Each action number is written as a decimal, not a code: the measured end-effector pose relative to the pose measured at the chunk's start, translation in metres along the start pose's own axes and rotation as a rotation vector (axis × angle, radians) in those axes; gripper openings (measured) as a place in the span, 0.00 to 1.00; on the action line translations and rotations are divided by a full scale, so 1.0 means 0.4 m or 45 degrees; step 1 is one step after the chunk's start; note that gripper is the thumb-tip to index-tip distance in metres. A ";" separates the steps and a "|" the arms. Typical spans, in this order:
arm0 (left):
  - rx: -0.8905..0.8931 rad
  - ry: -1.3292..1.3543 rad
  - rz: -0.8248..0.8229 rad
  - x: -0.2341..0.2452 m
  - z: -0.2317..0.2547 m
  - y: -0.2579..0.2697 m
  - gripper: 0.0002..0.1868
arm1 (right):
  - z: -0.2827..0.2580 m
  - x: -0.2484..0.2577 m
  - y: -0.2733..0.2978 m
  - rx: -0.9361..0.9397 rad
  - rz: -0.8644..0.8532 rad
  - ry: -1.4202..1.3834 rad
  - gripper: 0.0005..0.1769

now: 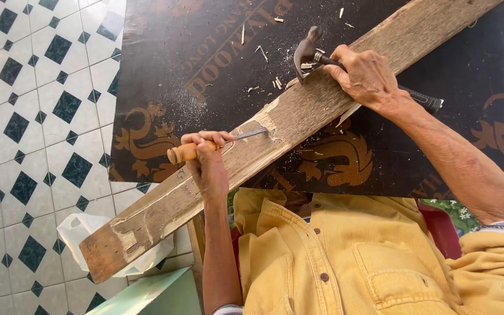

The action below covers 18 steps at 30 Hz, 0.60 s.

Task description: A person uses a hammer and chisel to carve a rectangular groove into a long wooden plank on a workshop table.

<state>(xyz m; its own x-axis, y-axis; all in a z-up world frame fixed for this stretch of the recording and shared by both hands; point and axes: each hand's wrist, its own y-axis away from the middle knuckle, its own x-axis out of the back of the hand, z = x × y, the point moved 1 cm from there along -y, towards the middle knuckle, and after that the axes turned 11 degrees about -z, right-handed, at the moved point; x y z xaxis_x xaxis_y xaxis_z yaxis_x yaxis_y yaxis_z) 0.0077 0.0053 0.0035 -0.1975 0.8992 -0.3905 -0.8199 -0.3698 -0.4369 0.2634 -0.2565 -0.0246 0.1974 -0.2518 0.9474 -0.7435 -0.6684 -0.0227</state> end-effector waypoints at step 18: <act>-0.402 -1.412 -0.795 -0.291 -0.081 0.065 0.12 | -0.219 0.138 0.229 0.134 -0.700 -1.156 0.23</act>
<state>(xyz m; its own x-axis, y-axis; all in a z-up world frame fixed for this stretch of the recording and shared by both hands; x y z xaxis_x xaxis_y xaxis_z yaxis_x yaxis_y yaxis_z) 0.0268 -0.1164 0.0112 -0.2907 0.5948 0.7494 -0.8032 0.2739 -0.5290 0.1504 -0.2704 0.0536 0.9236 -0.2955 0.2442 -0.3570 -0.8950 0.2673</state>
